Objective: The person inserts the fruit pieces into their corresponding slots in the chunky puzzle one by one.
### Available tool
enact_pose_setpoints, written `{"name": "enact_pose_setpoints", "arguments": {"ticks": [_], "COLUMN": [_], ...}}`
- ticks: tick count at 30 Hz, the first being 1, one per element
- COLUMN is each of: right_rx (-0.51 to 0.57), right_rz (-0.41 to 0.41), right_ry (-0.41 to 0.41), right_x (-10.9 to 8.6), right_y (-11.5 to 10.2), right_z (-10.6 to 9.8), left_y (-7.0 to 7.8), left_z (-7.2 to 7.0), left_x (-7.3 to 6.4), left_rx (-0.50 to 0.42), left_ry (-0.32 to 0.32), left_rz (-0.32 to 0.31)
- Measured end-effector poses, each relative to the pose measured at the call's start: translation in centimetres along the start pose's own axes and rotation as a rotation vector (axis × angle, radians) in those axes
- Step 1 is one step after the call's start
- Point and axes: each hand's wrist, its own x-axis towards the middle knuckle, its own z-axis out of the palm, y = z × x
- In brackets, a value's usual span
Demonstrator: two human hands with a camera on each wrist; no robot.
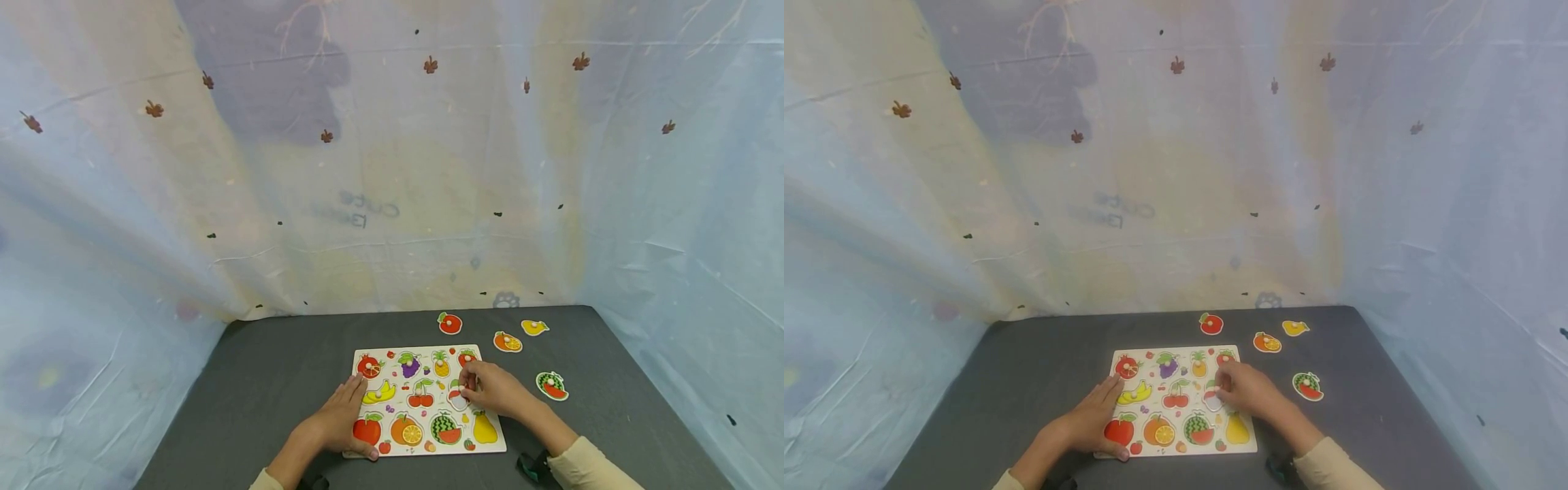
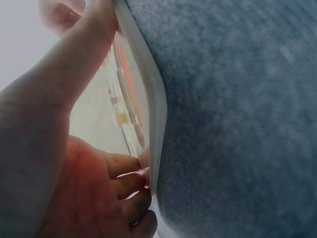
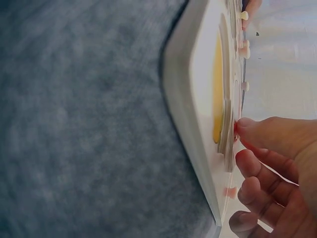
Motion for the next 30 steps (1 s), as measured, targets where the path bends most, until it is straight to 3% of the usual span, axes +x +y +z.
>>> {"name": "enact_pose_setpoints", "arguments": {"ticks": [17, 30], "right_rx": [0.031, 0.029], "right_rz": [-0.002, 0.009], "right_ry": [-0.02, -0.03], "right_x": [0.0, -0.1], "right_y": [0.0, -0.3], "right_z": [0.0, -0.2], "left_y": [1.2, 1.9], "left_z": [-0.8, -0.9], "left_x": [-0.4, -0.8], "left_rx": [0.006, 0.045], "left_ry": [-0.036, -0.024], "left_rz": [-0.044, -0.05]}}
